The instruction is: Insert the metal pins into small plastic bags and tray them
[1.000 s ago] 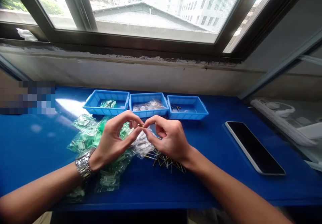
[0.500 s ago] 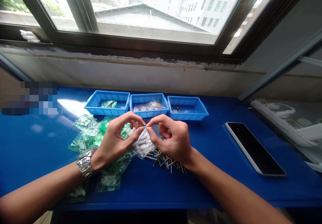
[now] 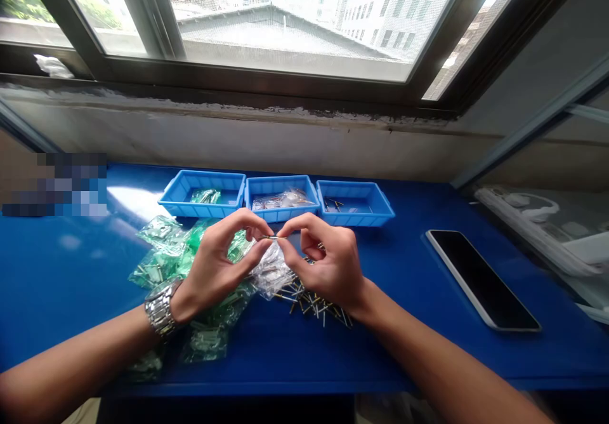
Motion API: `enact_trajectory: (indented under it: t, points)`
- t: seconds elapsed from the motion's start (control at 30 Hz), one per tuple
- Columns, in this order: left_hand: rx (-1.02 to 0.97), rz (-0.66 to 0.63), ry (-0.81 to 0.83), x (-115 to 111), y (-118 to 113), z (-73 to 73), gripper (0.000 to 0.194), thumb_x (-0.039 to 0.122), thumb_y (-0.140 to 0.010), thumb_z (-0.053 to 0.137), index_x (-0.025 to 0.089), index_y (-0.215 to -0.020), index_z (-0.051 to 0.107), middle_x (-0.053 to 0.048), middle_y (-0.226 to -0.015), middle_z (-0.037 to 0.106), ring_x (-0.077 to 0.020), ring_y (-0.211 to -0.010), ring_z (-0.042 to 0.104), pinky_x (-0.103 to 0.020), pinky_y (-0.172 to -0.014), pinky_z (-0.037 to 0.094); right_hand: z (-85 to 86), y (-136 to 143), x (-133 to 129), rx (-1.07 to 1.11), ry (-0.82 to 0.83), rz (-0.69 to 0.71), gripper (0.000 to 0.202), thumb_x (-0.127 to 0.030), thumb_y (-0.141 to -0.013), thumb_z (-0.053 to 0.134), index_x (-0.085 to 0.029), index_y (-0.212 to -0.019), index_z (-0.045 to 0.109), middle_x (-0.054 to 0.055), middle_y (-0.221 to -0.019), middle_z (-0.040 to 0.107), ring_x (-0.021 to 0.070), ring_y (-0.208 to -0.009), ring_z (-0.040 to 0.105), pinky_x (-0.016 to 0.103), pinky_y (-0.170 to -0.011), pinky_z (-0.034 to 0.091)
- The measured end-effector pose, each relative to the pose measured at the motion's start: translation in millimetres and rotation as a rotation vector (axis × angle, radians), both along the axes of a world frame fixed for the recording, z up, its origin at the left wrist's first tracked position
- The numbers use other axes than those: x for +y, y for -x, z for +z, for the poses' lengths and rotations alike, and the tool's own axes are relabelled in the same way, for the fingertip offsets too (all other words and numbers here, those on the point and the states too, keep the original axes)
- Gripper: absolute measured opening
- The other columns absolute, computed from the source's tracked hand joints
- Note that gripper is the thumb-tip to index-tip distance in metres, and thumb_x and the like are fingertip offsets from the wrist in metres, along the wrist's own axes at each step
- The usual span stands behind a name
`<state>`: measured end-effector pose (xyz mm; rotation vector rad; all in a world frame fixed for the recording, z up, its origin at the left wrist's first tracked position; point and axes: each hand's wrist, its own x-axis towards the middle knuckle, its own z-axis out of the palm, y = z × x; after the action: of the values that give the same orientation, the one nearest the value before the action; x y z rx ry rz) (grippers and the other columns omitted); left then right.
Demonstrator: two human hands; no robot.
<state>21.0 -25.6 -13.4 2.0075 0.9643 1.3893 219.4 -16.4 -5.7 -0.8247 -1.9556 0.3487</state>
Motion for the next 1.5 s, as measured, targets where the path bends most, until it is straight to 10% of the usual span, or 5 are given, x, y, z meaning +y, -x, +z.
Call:
enact_trajectory:
  t: [1.2,1.5]
  points:
    - [0.044,0.033,-0.009,3.3,1.8,-3.2,0.010,0.027,-0.099,0.065,0.020,-0.106,0.066,-0.004,-0.095,0.068,-0.0162,-0.081,0.060,-0.033,-0.072,0.050,1.6,-6.9,13.7,-0.135,0.080,0.065,0.008,-0.026,-0.091,0.070,-0.018,-0.092,0.071,-0.010,-0.054,0.033,0.0077,-0.045,0.034,0.026,-0.046,0.032]
    - [0.045,0.069,-0.069,6.5,5.0,-4.7,0.011,0.024,-0.101,0.056,0.020,-0.108,0.064,-0.003,-0.092,0.065,-0.0163,-0.081,0.059,-0.034,-0.075,0.050,28.2,-77.0,58.8,-0.340,-0.006,-0.478,0.015,-0.032,-0.091,0.067,-0.019,-0.087,0.073,-0.005,-0.053,0.042,0.0116,-0.048,0.039,0.030,-0.056,0.037]
